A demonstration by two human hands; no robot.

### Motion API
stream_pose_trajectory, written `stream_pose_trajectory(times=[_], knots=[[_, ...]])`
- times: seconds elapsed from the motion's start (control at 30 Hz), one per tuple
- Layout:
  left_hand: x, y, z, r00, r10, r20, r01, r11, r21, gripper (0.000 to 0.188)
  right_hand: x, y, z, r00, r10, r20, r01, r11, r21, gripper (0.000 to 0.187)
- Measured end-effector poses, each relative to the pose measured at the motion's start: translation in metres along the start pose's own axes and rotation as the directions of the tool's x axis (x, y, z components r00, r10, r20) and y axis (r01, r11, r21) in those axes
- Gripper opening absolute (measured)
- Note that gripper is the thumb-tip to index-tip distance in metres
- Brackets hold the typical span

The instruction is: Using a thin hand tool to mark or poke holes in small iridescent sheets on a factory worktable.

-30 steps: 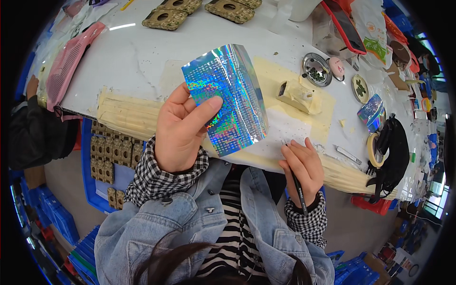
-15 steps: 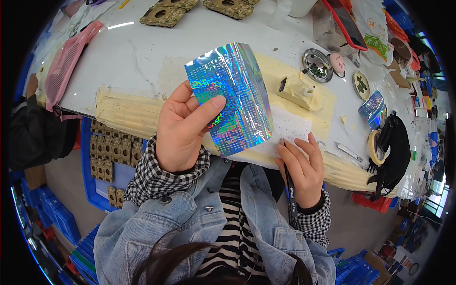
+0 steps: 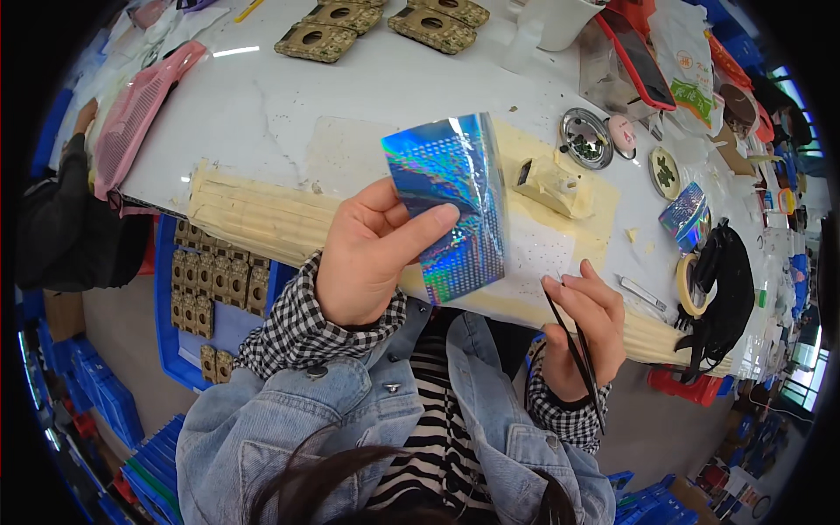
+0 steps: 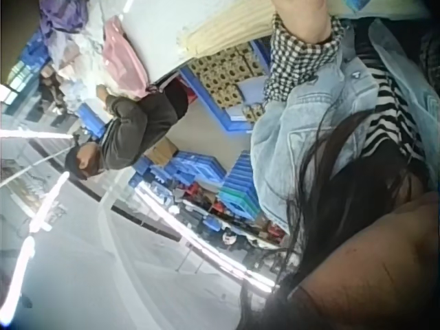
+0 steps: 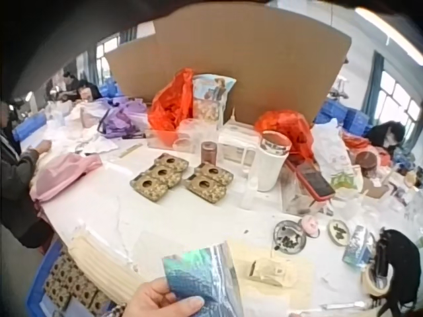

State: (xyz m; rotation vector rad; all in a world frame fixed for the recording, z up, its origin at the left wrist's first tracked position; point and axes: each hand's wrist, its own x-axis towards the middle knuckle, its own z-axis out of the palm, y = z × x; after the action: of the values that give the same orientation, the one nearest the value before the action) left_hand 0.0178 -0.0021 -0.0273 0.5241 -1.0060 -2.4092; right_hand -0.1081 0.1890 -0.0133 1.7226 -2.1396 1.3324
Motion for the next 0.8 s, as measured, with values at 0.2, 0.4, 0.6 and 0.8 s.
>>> stream_pose_trajectory(times=[0.2, 0.4, 0.6, 0.8], knots=[[-0.005, 0.001, 0.009, 0.993, -0.103, 0.057, 0.100, 0.993, 0.056, 0.020, 0.026, -0.016, 0.012, 0.995, -0.098, 0.032, 0.092, 0.984, 0.156, 0.037], [-0.005, 0.000, 0.008, 0.994, -0.085, 0.062, 0.078, 0.991, 0.107, 0.020, 0.034, -0.015, 0.016, 0.988, -0.148, 0.051, 0.142, 0.983, 0.116, 0.038], [-0.002, -0.001, 0.013, 0.991, -0.077, 0.106, 0.067, 0.993, 0.096, 0.024, 0.035, -0.015, 0.015, 0.988, -0.150, 0.028, 0.148, 0.987, 0.059, 0.035], [-0.004, -0.001, 0.011, 0.991, -0.104, 0.088, 0.088, 0.982, 0.166, 0.027, 0.035, -0.012, 0.019, 0.986, -0.167, -0.012, 0.167, 0.984, 0.060, 0.034]])
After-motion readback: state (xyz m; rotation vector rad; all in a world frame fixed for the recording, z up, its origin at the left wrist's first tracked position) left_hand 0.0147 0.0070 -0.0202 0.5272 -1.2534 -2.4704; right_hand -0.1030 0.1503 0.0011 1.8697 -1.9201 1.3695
